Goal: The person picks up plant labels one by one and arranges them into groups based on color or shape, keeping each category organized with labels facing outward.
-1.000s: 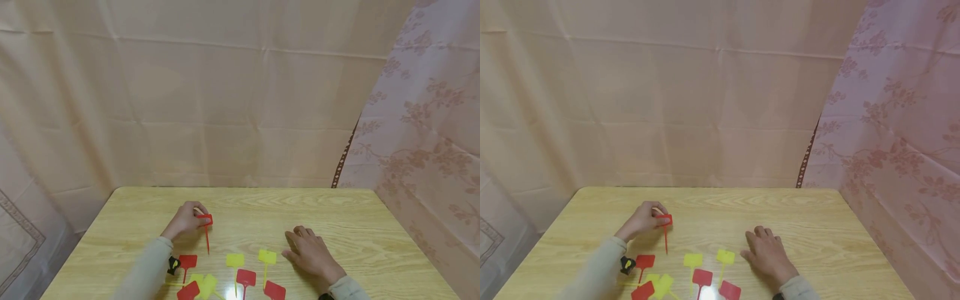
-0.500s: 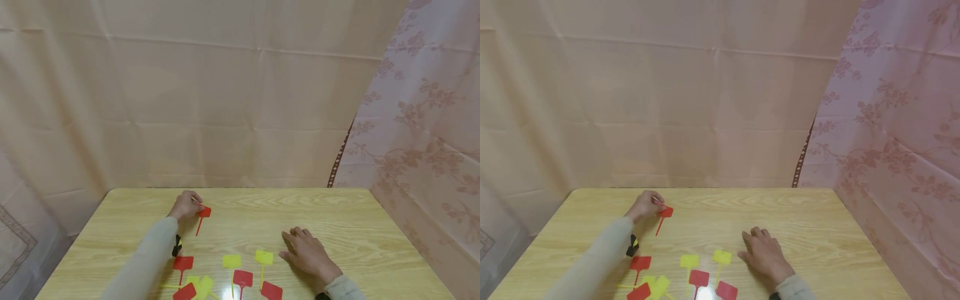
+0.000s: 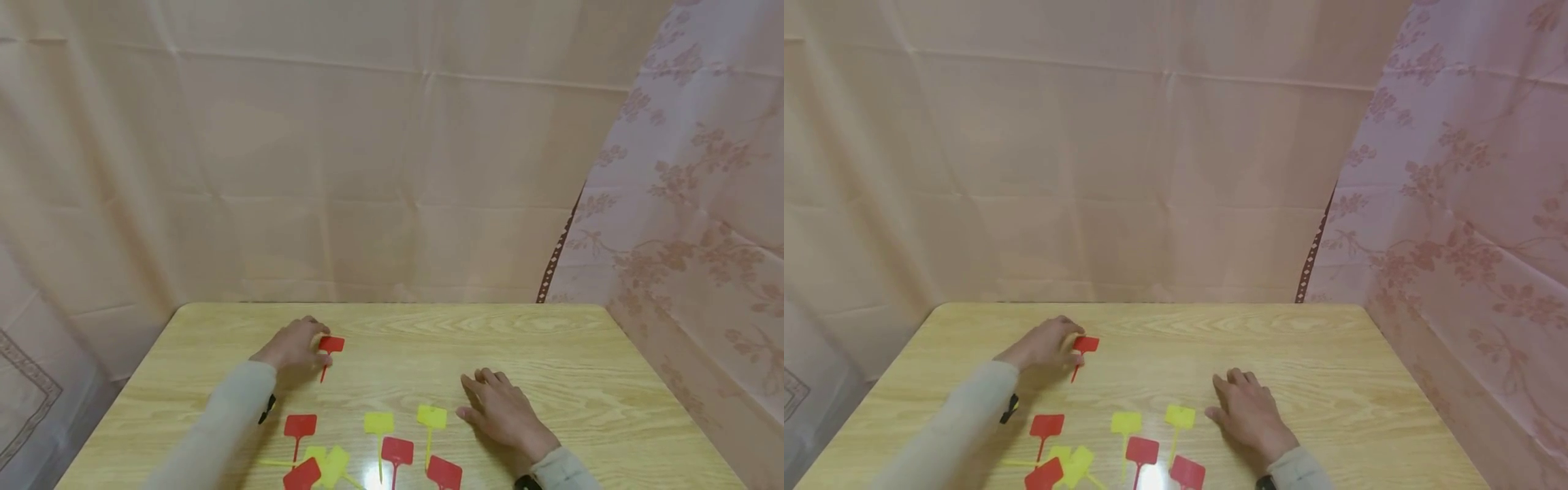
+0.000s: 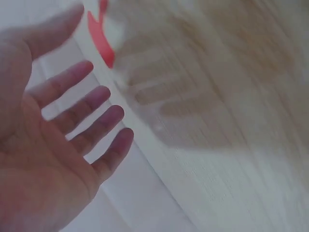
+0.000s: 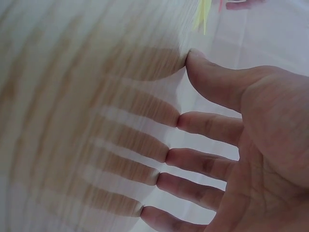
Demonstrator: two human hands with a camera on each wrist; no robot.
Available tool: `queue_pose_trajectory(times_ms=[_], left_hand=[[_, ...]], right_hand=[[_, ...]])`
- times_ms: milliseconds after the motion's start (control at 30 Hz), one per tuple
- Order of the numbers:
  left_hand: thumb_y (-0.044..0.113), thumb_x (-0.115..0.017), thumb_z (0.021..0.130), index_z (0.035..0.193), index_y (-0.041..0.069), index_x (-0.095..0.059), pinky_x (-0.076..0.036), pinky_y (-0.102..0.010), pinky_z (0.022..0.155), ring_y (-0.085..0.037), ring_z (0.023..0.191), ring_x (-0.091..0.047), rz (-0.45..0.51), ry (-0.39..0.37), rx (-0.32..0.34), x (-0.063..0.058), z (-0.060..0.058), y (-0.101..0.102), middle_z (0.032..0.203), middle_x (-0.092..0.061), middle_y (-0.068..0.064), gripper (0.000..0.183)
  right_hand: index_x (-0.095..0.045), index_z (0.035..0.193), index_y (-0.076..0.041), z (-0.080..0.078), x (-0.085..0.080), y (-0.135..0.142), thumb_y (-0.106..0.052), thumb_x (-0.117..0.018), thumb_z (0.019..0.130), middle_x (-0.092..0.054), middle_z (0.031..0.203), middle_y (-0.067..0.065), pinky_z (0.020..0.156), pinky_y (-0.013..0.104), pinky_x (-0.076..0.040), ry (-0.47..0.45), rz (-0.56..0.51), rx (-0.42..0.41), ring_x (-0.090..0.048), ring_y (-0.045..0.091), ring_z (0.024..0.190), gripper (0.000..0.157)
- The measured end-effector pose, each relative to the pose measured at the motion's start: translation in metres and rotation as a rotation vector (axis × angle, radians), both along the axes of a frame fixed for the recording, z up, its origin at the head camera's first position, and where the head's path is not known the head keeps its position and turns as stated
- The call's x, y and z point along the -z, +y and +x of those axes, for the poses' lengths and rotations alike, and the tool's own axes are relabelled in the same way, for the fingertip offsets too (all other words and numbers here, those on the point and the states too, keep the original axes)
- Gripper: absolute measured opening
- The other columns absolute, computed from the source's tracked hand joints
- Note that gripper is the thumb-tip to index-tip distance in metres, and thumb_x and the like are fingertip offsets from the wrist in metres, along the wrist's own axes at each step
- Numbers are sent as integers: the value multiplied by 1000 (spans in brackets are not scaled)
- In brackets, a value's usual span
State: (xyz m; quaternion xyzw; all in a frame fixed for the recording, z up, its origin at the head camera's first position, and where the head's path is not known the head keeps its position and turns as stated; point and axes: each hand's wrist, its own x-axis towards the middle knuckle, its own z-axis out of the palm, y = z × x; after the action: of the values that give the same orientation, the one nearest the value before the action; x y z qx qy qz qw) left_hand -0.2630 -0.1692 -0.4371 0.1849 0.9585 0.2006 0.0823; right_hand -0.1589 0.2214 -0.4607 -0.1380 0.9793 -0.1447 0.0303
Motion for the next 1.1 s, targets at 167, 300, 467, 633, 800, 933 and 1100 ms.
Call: queue_pose_trajectory(times_ms=[167, 300, 467, 633, 800, 933, 1100], left_hand=[[37, -80, 88, 140, 5, -58, -36, -63, 109, -44, 134, -46, -89, -19, 14, 4, 9, -4, 146, -51, -19, 65], [39, -75, 92, 146, 6, -53, -33, -64, 110, -46, 139, -40, -125, 1, 2, 10, 11, -6, 151, -45, -23, 67], [39, -65, 99, 150, 4, -47, -31, -67, 110, -50, 142, -33, -132, 14, -14, 11, 9, -8, 155, -38, -28, 65], [42, -59, 103, 155, 5, -41, -26, -69, 112, -53, 144, -26, -120, -15, -36, 12, 1, -10, 158, -30, -30, 66], [43, -54, 105, 157, 7, -38, -23, -72, 111, -58, 144, -23, -131, -22, -54, 13, -9, -14, 159, -26, -34, 65], [43, -51, 106, 157, 7, -37, -23, -73, 110, -59, 143, -22, -141, -20, -59, 14, -14, -17, 158, -25, -35, 64], [43, -50, 106, 157, 6, -37, -23, -74, 109, -60, 142, -23, -135, -2, -66, 18, -16, -19, 158, -26, -35, 64]], right_hand=[[-61, 139, -2, -1, 0, 0, -39, -72, 94, -54, 139, 25, 91, 71, -45, -7, -4, -6, -48, 50, 128, 60], [-61, 139, -2, -1, -1, 0, -38, -72, 94, -54, 140, 25, 92, 72, -44, -14, -5, -2, -47, 51, 128, 59], [-61, 139, -2, 0, -2, 0, -38, -72, 94, -54, 139, 24, 91, 70, -45, -22, -10, 1, -48, 47, 127, 59], [-61, 139, -2, 1, -2, -1, -37, -73, 94, -55, 139, 23, 90, 69, -46, -19, -24, -6, -49, 47, 126, 58], [-60, 139, -1, 2, -1, -1, -37, -73, 94, -54, 139, 23, 91, 70, -45, -21, -31, -4, -49, 46, 126, 59], [-61, 139, -2, 1, -1, 0, -38, -73, 94, -54, 139, 22, 89, 68, -47, -19, -26, -4, -50, 43, 124, 59], [-61, 139, -2, 2, 0, 0, -38, -73, 93, -55, 137, 21, 87, 65, -48, -11, -25, -6, -51, 41, 123, 59]])
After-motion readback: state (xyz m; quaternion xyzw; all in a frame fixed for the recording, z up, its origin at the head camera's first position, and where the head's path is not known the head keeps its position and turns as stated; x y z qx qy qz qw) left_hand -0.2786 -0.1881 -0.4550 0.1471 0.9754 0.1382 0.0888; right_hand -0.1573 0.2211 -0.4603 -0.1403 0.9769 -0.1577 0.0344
